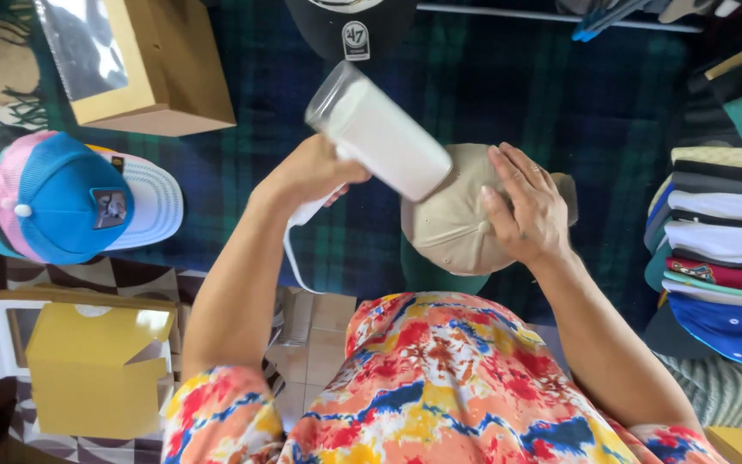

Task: Using a handheld steamer and a brush to reshape and clean a baseball cap on a workbench.

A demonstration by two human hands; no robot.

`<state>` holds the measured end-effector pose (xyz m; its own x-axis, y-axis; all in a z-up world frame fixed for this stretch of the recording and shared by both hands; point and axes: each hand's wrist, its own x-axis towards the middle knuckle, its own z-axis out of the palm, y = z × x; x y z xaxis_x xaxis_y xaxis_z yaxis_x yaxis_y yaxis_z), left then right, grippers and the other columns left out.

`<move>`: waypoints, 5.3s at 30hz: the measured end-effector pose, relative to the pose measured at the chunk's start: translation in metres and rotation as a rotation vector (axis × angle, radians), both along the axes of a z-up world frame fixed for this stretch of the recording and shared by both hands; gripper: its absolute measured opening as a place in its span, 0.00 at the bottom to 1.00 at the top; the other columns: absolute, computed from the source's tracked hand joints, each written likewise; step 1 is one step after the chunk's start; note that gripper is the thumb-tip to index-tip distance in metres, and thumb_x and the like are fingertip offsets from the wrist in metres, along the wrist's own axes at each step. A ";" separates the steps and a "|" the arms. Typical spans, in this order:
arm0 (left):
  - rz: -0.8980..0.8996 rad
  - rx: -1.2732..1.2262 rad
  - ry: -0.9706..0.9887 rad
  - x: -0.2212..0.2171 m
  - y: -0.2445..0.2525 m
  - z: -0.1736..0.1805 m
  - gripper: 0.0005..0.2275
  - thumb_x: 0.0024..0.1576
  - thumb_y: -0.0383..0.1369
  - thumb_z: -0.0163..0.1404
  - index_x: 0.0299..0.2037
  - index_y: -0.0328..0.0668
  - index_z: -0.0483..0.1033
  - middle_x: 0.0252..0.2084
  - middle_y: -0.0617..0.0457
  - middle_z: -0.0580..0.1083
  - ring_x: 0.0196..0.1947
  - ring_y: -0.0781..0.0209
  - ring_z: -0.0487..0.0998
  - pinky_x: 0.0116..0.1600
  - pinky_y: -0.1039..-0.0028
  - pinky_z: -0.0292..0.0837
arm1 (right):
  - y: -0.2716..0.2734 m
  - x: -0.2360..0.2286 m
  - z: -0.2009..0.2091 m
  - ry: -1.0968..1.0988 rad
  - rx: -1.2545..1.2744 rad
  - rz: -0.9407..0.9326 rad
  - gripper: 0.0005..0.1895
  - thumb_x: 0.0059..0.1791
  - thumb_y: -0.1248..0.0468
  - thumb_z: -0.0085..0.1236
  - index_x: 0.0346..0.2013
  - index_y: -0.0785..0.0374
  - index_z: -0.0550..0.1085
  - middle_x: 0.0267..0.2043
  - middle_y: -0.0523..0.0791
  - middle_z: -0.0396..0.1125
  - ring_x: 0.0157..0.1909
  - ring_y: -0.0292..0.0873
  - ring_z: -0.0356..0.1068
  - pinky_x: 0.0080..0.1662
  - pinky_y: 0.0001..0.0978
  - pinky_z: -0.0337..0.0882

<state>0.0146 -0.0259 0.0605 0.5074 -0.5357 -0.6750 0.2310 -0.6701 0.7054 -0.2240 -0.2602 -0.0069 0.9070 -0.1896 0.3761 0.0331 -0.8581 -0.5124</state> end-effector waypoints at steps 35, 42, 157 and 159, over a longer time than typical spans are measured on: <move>-0.478 0.182 -0.695 -0.099 -0.054 0.086 0.21 0.53 0.47 0.48 0.44 0.33 0.74 0.27 0.41 0.75 0.33 0.36 0.82 0.39 0.52 0.79 | -0.038 -0.021 -0.095 0.073 0.220 -0.081 0.13 0.51 0.70 0.48 0.45 0.73 0.78 0.40 0.59 0.72 0.41 0.68 0.72 0.40 0.56 0.73; -0.460 0.312 -0.651 -0.112 -0.012 0.105 0.18 0.51 0.42 0.54 0.42 0.33 0.76 0.30 0.38 0.77 0.36 0.36 0.83 0.43 0.53 0.78 | -0.014 -0.001 -0.018 0.113 0.462 -0.133 0.17 0.60 0.59 0.48 0.62 0.57 0.75 0.60 0.52 0.71 0.61 0.59 0.69 0.58 0.53 0.69; -0.140 -0.638 -1.093 -0.276 -0.066 -0.005 0.33 0.48 0.37 0.59 0.65 0.35 0.66 0.64 0.36 0.66 0.52 0.34 0.72 0.48 0.56 0.65 | 0.008 -0.162 0.032 0.175 0.702 -0.093 0.12 0.51 0.64 0.60 0.48 0.64 0.77 0.47 0.49 0.73 0.49 0.45 0.73 0.53 0.40 0.73; -0.380 -0.475 -1.206 -0.250 -0.077 0.014 0.21 0.56 0.49 0.60 0.57 0.59 0.76 0.64 0.47 0.69 0.62 0.36 0.71 0.59 0.43 0.67 | -0.063 -0.167 0.060 0.401 0.596 -0.665 0.06 0.54 0.59 0.55 0.38 0.56 0.78 0.45 0.39 0.73 0.48 0.36 0.70 0.59 0.33 0.66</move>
<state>-0.2349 -0.1031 0.0741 0.4168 -0.8298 0.3711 -0.8360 -0.1897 0.5148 -0.3912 -0.3231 0.0527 0.5863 -0.7673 -0.2599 -0.6348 -0.2359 -0.7357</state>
